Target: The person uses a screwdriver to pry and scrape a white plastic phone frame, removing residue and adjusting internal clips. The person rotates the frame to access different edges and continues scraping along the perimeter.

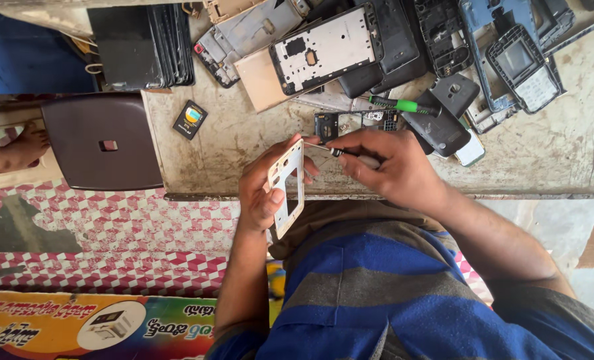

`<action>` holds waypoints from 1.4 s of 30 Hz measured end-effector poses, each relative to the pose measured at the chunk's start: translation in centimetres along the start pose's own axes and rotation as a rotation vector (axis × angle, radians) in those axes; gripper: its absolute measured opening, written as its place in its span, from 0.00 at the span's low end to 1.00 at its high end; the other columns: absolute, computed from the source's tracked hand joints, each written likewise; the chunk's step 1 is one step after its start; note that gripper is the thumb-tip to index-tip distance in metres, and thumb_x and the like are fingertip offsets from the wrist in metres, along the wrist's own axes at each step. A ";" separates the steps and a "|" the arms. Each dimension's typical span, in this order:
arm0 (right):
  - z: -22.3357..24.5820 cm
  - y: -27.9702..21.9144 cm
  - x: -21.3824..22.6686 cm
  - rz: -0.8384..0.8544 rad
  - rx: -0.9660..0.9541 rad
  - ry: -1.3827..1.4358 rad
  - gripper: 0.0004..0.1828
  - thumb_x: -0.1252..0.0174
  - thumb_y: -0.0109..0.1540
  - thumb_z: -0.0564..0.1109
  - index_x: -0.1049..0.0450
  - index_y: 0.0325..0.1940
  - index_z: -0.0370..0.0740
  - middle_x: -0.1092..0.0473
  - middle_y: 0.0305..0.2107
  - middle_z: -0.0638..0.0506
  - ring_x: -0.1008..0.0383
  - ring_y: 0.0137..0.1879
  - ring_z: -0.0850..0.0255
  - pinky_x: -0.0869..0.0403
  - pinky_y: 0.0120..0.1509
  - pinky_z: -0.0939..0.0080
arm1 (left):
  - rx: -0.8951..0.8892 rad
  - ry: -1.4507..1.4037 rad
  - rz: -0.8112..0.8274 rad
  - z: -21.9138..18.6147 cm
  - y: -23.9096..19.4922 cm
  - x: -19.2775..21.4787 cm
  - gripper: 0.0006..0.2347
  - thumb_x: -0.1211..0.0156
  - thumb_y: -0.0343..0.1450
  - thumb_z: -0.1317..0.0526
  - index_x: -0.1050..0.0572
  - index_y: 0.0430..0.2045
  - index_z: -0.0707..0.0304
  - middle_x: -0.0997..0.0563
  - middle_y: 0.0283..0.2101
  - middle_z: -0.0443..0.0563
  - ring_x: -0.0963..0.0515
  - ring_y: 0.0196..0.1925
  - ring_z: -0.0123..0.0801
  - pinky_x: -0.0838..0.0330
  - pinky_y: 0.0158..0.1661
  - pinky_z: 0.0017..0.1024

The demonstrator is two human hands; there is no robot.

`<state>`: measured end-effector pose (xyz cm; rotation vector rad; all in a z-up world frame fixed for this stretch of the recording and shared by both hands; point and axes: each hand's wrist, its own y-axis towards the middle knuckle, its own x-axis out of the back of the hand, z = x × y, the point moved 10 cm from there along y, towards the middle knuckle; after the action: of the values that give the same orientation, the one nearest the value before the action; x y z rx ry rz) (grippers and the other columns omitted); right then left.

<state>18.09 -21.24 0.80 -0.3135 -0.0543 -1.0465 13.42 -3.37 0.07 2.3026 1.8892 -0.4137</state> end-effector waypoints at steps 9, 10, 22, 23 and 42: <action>5.4 -0.9 -0.2 -0.125 0.364 -0.417 0.12 0.34 0.62 0.35 0.23 0.50 0.37 0.26 0.34 0.49 0.22 0.34 0.56 0.23 0.36 0.58 | 0.099 -0.110 -0.050 0.3 0.0 0.3 0.36 0.42 0.74 0.40 0.35 0.68 0.76 0.26 0.64 0.76 0.17 0.49 0.45 0.19 0.45 0.35; 5.7 -1.0 -0.3 -0.130 0.369 -0.449 0.11 0.34 0.62 0.35 0.23 0.49 0.37 0.26 0.34 0.49 0.22 0.34 0.57 0.23 0.36 0.58 | 0.099 -0.111 -0.048 0.4 0.0 0.3 0.36 0.42 0.74 0.40 0.35 0.68 0.76 0.26 0.64 0.76 0.17 0.50 0.45 0.19 0.45 0.35; 7.3 -1.3 -0.8 -0.134 0.381 -0.528 0.12 0.33 0.61 0.35 0.22 0.48 0.38 0.29 0.31 0.51 0.24 0.32 0.58 0.25 0.34 0.56 | 0.093 -0.148 -0.057 0.4 -0.4 0.5 0.37 0.41 0.73 0.40 0.35 0.67 0.76 0.25 0.63 0.76 0.17 0.46 0.46 0.19 0.44 0.36; 7.3 -1.3 -0.8 -0.135 0.377 -0.533 0.12 0.33 0.61 0.35 0.21 0.48 0.38 0.29 0.31 0.51 0.24 0.32 0.58 0.25 0.34 0.56 | 0.093 -0.140 -0.056 0.5 -0.4 0.6 0.37 0.41 0.73 0.40 0.35 0.67 0.76 0.25 0.63 0.76 0.17 0.46 0.46 0.19 0.44 0.35; 1.1 -0.8 0.1 0.023 0.240 -0.127 0.09 0.39 0.66 0.43 0.23 0.49 0.37 0.23 0.33 0.42 0.20 0.36 0.47 0.23 0.39 0.50 | -0.192 0.139 -0.054 0.8 -1.0 0.1 0.28 0.35 0.72 0.46 0.28 0.58 0.75 0.24 0.57 0.77 0.18 0.42 0.49 0.21 0.38 0.38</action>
<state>17.54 -21.39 2.04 -0.1613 -0.2873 -0.9846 12.39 -3.24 -0.66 2.2109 1.9606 -0.0750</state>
